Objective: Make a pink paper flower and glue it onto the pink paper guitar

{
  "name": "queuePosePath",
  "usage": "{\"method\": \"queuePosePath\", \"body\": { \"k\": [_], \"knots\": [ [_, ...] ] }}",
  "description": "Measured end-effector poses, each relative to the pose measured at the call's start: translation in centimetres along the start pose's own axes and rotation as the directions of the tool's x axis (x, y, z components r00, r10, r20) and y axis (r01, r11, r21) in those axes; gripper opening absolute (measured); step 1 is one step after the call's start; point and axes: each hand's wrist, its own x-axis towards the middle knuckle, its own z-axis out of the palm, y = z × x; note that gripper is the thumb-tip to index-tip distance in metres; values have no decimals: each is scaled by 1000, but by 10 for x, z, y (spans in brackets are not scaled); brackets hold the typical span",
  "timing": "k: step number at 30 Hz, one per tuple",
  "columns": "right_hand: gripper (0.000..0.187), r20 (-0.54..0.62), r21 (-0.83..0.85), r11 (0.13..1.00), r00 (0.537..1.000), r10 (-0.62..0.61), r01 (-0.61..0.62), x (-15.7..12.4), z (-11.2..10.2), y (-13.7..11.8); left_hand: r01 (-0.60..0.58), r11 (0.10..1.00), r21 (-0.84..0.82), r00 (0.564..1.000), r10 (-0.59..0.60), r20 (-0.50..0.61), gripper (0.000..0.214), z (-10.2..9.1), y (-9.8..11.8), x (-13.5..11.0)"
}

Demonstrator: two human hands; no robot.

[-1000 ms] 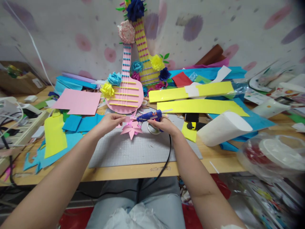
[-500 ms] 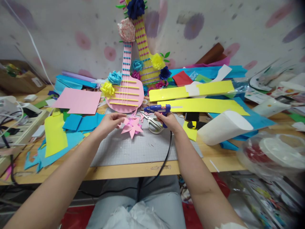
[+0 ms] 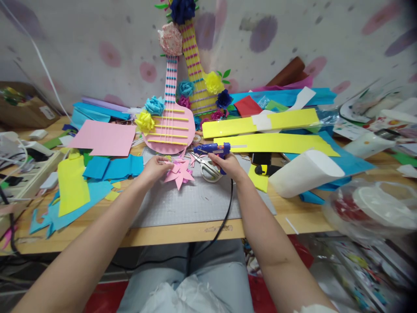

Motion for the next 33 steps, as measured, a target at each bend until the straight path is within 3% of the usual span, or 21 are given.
{"method": "queuePosePath", "body": {
  "k": [10, 15, 21, 28, 33],
  "knots": [
    [43, -6, -30, 999, 1000, -14, 14, 1, 0, 2, -134, 962, 239, 987, 152, -60, 41, 2, -14, 6],
    [44, -12, -30, 1000, 1000, 3, -4, 0, 1, 1, -94, 947, 306, 990, 122, -74, 54, 5, -12, 6],
    [45, -25, -22, 1000, 1000, 10, -11, 0, 3, 2, -87, 922, 378, 988, 128, -86, 53, 7, -12, 6],
    [43, -12, -11, 1000, 1000, -1, 1, 0, 3, 2, -121, 936, 331, 981, 164, -104, 57, 4, -14, 10],
    [43, -29, -18, 999, 999, 26, -27, 1, 3, 3, -150, 893, 424, 974, 207, -91, 65, 5, -12, 4]
  ]
}}
